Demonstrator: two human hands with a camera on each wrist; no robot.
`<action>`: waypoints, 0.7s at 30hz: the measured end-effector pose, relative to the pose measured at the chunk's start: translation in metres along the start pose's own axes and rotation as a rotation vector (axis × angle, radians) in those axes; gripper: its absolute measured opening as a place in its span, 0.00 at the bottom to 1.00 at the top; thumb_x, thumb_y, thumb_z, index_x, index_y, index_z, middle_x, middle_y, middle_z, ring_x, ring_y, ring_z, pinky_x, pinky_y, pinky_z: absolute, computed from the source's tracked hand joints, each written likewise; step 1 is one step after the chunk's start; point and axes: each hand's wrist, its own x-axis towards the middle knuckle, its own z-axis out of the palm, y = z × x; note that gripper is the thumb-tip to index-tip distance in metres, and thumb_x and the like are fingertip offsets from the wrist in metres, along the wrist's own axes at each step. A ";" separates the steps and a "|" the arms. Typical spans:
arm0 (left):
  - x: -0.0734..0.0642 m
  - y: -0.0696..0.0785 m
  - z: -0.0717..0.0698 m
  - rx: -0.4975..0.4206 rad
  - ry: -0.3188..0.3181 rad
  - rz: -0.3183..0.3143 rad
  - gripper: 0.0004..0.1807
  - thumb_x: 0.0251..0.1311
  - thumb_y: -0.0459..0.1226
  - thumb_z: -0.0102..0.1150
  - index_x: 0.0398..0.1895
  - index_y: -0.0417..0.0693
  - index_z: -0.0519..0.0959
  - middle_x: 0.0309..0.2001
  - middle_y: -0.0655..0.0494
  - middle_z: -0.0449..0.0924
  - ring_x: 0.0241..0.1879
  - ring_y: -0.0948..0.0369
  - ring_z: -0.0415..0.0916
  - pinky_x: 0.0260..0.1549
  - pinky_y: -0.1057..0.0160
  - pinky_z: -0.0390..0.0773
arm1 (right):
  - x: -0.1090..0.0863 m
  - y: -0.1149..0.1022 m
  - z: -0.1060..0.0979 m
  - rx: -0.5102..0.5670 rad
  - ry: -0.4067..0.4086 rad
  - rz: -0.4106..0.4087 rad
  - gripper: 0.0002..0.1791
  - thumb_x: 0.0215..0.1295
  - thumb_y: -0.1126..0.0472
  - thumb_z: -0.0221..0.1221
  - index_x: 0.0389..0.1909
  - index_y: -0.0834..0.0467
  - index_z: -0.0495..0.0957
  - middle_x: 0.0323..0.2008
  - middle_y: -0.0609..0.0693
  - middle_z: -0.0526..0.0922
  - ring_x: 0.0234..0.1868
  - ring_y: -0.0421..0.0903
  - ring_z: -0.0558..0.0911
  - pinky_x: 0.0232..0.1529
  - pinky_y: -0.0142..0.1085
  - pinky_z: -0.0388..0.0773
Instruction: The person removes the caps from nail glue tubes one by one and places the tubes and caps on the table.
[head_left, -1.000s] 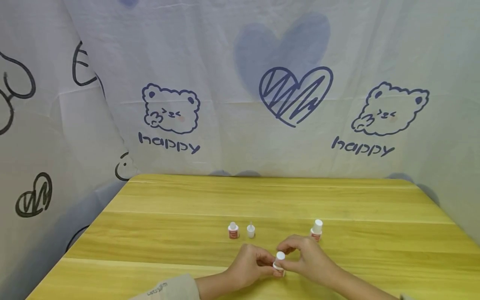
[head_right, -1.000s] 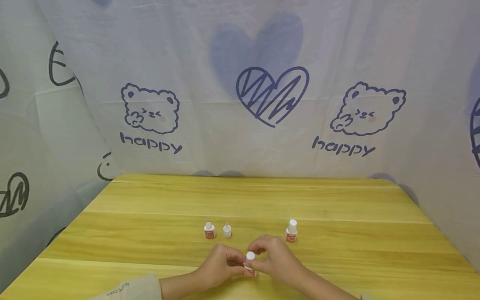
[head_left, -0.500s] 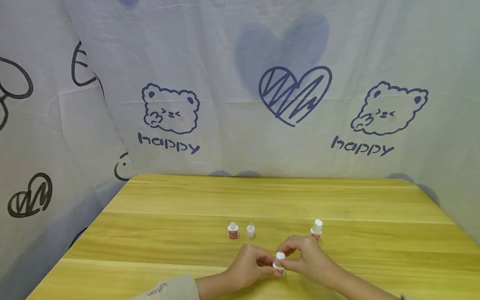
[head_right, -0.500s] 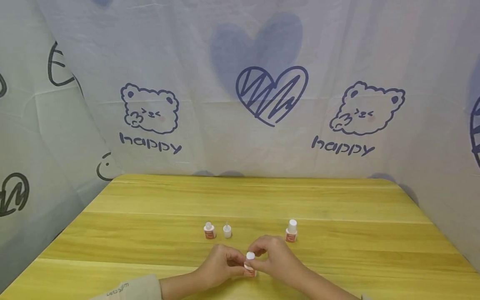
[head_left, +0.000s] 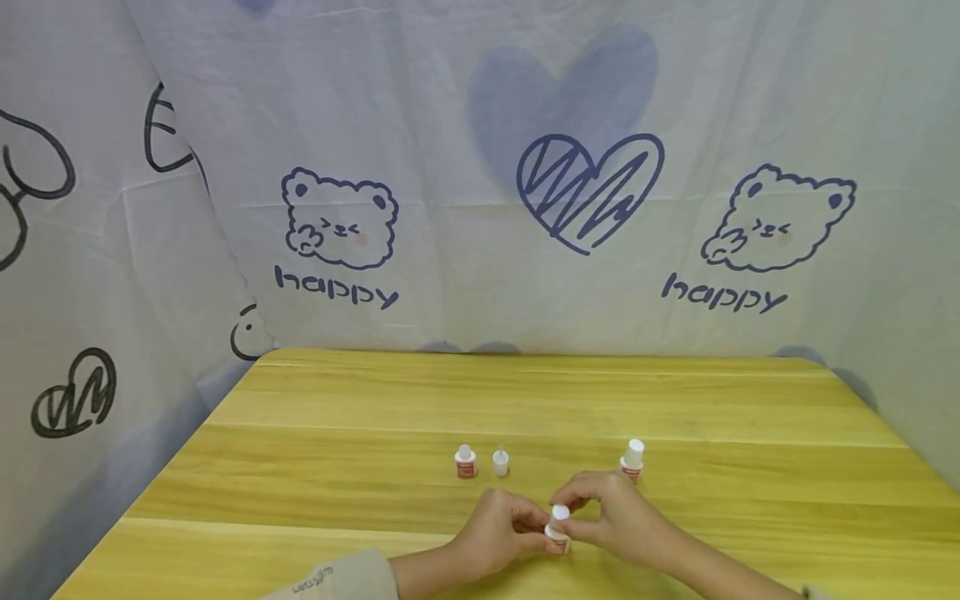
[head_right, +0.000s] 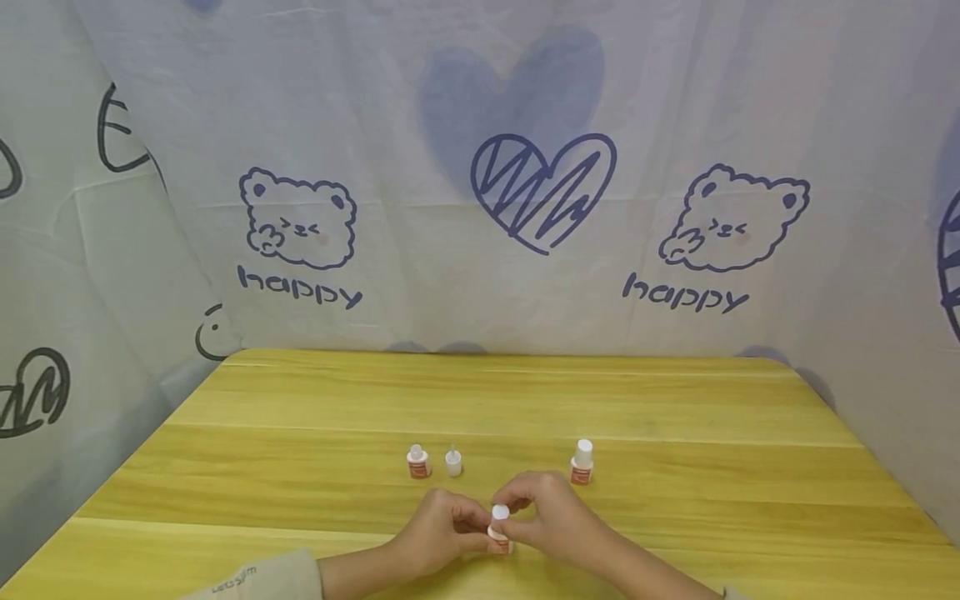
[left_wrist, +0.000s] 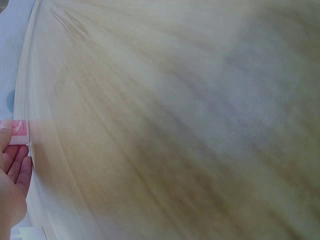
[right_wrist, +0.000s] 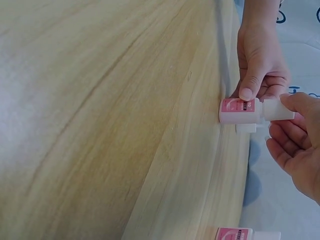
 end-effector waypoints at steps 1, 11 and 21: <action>0.000 0.000 0.000 -0.002 -0.001 -0.003 0.08 0.47 0.30 0.67 0.32 0.35 0.84 0.32 0.45 0.85 0.30 0.60 0.84 0.29 0.78 0.78 | 0.000 0.000 -0.001 0.003 -0.004 -0.003 0.05 0.54 0.64 0.65 0.32 0.61 0.82 0.31 0.51 0.85 0.34 0.34 0.80 0.36 0.33 0.81; -0.001 0.003 -0.004 -0.033 -0.013 0.011 0.09 0.48 0.34 0.67 0.32 0.37 0.84 0.31 0.47 0.86 0.29 0.69 0.83 0.30 0.76 0.79 | 0.002 -0.001 -0.002 0.020 -0.020 0.002 0.07 0.54 0.65 0.65 0.34 0.62 0.82 0.33 0.54 0.85 0.34 0.38 0.82 0.37 0.31 0.81; -0.001 0.002 -0.003 -0.019 -0.012 0.022 0.10 0.48 0.35 0.68 0.32 0.37 0.84 0.31 0.47 0.86 0.29 0.73 0.81 0.29 0.76 0.79 | 0.002 -0.003 -0.002 0.032 0.016 0.114 0.10 0.51 0.57 0.68 0.31 0.60 0.82 0.30 0.49 0.86 0.32 0.33 0.81 0.36 0.31 0.80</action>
